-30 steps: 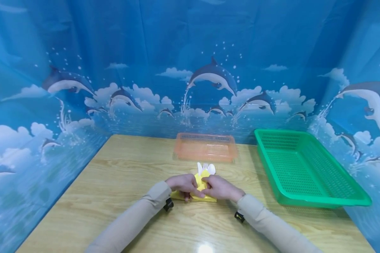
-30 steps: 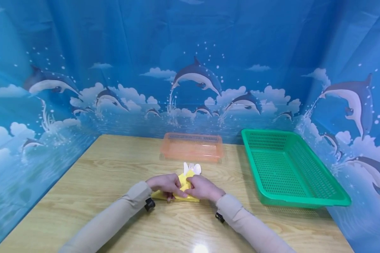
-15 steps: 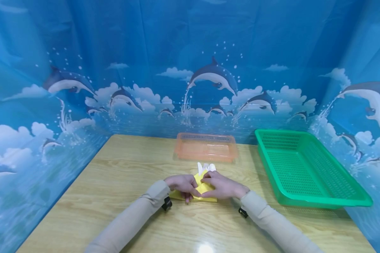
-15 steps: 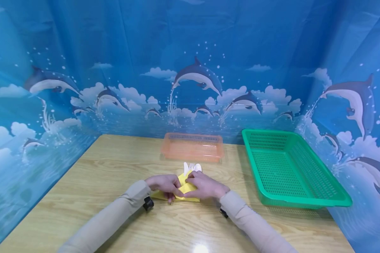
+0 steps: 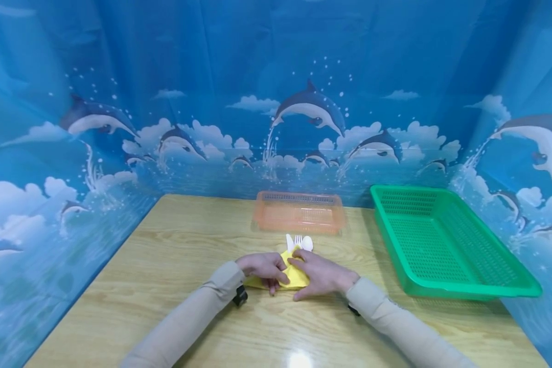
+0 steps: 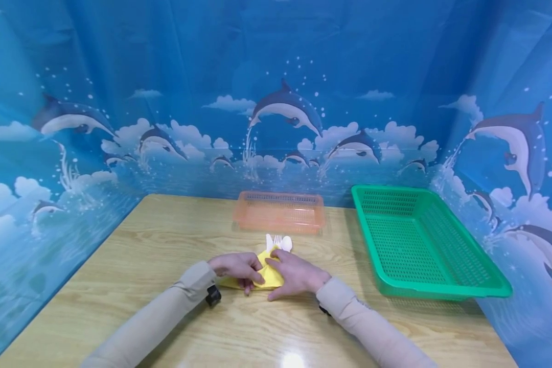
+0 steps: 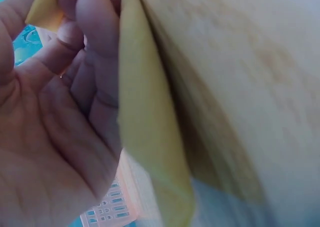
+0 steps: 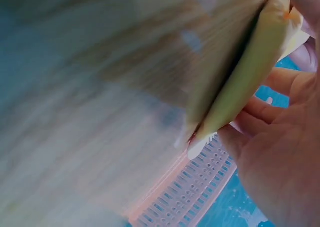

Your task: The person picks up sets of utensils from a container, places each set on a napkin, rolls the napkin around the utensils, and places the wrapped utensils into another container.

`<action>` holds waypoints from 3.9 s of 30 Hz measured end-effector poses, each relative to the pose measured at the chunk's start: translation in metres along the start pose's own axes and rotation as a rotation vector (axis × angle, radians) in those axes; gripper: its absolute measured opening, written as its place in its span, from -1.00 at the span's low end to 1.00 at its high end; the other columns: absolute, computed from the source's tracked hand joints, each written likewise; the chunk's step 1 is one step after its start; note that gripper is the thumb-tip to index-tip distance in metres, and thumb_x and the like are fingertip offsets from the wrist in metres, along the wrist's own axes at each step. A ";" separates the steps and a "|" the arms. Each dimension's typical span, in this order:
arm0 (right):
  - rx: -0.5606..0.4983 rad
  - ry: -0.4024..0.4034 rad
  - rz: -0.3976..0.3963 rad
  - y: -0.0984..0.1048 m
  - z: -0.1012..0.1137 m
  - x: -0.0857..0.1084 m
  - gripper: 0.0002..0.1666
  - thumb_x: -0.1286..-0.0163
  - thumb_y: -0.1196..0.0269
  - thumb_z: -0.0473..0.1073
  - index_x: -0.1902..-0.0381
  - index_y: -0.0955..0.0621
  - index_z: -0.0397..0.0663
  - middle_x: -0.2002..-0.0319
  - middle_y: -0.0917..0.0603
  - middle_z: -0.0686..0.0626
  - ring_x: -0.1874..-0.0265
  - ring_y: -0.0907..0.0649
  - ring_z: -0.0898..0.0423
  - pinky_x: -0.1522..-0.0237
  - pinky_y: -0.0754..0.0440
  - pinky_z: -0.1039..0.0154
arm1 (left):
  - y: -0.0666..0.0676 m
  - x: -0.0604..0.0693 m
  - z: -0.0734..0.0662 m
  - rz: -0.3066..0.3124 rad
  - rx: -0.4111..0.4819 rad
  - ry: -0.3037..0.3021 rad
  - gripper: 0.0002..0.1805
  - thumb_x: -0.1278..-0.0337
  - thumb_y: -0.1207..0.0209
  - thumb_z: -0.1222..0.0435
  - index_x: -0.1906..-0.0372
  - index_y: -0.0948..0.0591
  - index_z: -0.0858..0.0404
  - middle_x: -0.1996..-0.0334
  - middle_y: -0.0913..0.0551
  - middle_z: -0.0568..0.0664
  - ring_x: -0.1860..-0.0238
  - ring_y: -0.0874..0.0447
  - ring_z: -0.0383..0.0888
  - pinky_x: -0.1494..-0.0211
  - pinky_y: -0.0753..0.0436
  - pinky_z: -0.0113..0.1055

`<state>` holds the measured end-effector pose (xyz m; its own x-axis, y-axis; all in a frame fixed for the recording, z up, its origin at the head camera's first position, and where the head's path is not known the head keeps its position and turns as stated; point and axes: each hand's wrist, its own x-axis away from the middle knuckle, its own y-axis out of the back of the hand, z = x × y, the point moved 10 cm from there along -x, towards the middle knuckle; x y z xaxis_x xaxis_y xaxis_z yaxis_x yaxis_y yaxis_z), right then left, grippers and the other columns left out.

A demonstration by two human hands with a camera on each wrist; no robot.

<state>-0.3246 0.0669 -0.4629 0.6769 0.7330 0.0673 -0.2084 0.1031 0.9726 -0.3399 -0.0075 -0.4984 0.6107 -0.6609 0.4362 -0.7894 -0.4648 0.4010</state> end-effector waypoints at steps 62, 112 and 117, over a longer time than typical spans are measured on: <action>-0.162 0.006 0.079 -0.007 -0.012 -0.010 0.01 -0.04 -0.44 0.31 -0.39 -0.37 0.10 -0.49 -0.11 -0.18 -0.42 -0.27 -0.14 -0.38 -0.37 -0.09 | 0.010 -0.001 0.013 0.024 -0.097 0.054 -0.64 -0.13 -0.32 0.30 0.75 -0.56 0.17 0.89 -0.45 -0.16 0.86 -0.23 -0.37 0.77 -0.14 -0.56; -0.081 -0.099 0.085 -0.015 -0.003 -0.017 -0.42 -0.59 0.17 0.10 -0.38 -0.28 -0.11 -0.54 -0.03 -0.28 -0.55 0.03 -0.21 -0.55 0.11 -0.14 | 0.023 0.016 -0.018 -0.198 -0.276 0.095 -0.74 -0.06 -0.35 0.40 0.64 -0.56 0.29 0.77 -0.55 -0.06 0.76 -0.47 -0.24 0.72 -0.49 -0.48; -0.106 -0.029 -0.008 -0.005 0.000 -0.017 -0.58 -0.55 0.01 0.04 -0.22 -0.38 -0.04 -0.45 -0.24 -0.26 -0.48 -0.19 -0.21 -0.51 -0.05 -0.21 | 0.021 0.014 -0.006 -0.200 -0.204 0.145 -0.78 -0.06 -0.36 0.40 0.58 -0.58 0.35 0.75 -0.57 -0.01 0.77 -0.52 -0.22 0.68 -0.60 -0.43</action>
<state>-0.3350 0.0544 -0.4689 0.6989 0.7121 0.0672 -0.2754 0.1812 0.9441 -0.3480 -0.0228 -0.4786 0.7663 -0.4709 0.4371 -0.6334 -0.4396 0.6368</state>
